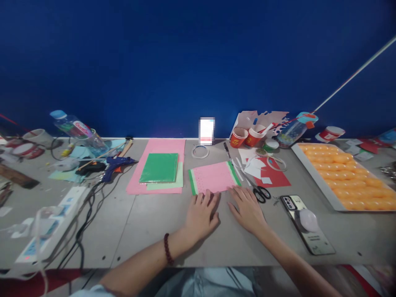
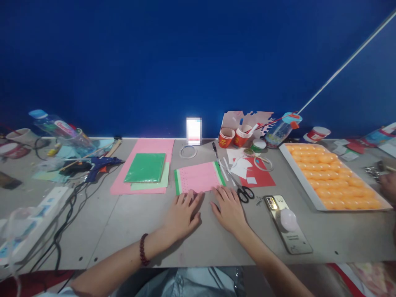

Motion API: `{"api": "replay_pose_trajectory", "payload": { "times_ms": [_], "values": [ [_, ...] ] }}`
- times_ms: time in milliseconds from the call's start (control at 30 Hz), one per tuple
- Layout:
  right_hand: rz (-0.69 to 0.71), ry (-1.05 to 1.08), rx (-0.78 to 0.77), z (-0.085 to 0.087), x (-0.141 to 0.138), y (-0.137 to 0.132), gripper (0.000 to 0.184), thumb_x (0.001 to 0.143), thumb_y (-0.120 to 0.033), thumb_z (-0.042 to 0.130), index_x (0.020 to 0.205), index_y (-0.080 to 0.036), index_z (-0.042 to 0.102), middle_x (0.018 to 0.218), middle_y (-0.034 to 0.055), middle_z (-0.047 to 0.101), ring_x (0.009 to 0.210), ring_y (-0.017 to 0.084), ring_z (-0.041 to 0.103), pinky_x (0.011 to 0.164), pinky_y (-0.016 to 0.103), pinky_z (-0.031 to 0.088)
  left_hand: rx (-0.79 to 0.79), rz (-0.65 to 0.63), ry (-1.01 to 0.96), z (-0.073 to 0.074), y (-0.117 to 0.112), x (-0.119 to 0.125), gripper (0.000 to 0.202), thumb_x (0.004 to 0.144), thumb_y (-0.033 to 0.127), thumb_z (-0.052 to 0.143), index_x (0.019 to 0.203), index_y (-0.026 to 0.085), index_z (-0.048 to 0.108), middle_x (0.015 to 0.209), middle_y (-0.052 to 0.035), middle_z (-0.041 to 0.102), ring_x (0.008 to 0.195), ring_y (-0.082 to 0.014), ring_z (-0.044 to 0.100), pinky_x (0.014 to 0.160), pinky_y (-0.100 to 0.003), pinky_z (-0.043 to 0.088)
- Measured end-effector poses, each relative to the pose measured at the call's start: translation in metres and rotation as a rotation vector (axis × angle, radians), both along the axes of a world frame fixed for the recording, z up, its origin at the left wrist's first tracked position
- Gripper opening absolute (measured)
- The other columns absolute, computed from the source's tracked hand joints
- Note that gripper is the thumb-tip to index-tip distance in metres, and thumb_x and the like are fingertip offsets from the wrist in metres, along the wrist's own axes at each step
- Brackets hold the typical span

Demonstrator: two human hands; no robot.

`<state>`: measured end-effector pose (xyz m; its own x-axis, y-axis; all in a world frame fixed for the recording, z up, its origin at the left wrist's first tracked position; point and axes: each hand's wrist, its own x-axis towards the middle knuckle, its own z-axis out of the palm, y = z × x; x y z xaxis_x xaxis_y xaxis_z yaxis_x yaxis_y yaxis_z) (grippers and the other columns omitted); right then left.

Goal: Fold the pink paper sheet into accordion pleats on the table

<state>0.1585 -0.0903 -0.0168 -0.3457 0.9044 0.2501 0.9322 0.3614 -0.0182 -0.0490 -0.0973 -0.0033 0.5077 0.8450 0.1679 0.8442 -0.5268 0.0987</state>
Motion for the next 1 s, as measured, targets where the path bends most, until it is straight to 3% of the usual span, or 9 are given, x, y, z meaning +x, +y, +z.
{"api": "replay_pose_trajectory", "payload": {
  "times_ms": [233, 633, 1000],
  "values": [
    [-0.023, -0.007, -0.013, 0.0048, -0.0033, -0.0009, 0.044, 0.094, -0.034, 0.040, 0.134, -0.018, 0.049, 0.131, 0.0091, 0.057, 0.123, 0.025, 0.046, 0.107, 0.044, 0.026, -0.005, 0.012, -0.019, -0.0014, 0.0020, 0.0013, 0.060, 0.087, 0.038, 0.048, 0.141, 0.015, 0.038, 0.133, -0.0140, 0.047, 0.110, -0.0303, 0.044, 0.089, -0.043, 0.038],
    [0.002, -0.007, -0.022, 0.0058, -0.0024, 0.0003, 0.043, 0.092, -0.030, 0.044, 0.135, -0.024, 0.049, 0.129, 0.0098, 0.056, 0.122, 0.026, 0.045, 0.106, 0.045, 0.029, -0.015, 0.015, -0.014, -0.0033, 0.0028, 0.0015, 0.060, 0.085, 0.037, 0.050, 0.140, 0.013, 0.039, 0.130, -0.0144, 0.049, 0.110, -0.0301, 0.044, 0.093, -0.044, 0.036],
    [0.004, 0.014, -0.029, 0.0017, -0.0001, 0.0005, 0.045, 0.092, -0.031, 0.045, 0.136, -0.022, 0.048, 0.129, 0.0107, 0.055, 0.122, 0.026, 0.046, 0.105, 0.046, 0.030, -0.019, 0.004, -0.027, -0.0035, 0.0020, 0.0008, 0.060, 0.085, 0.034, 0.049, 0.139, 0.011, 0.039, 0.127, -0.0138, 0.051, 0.110, -0.0295, 0.044, 0.094, -0.043, 0.036]
  ]
}}
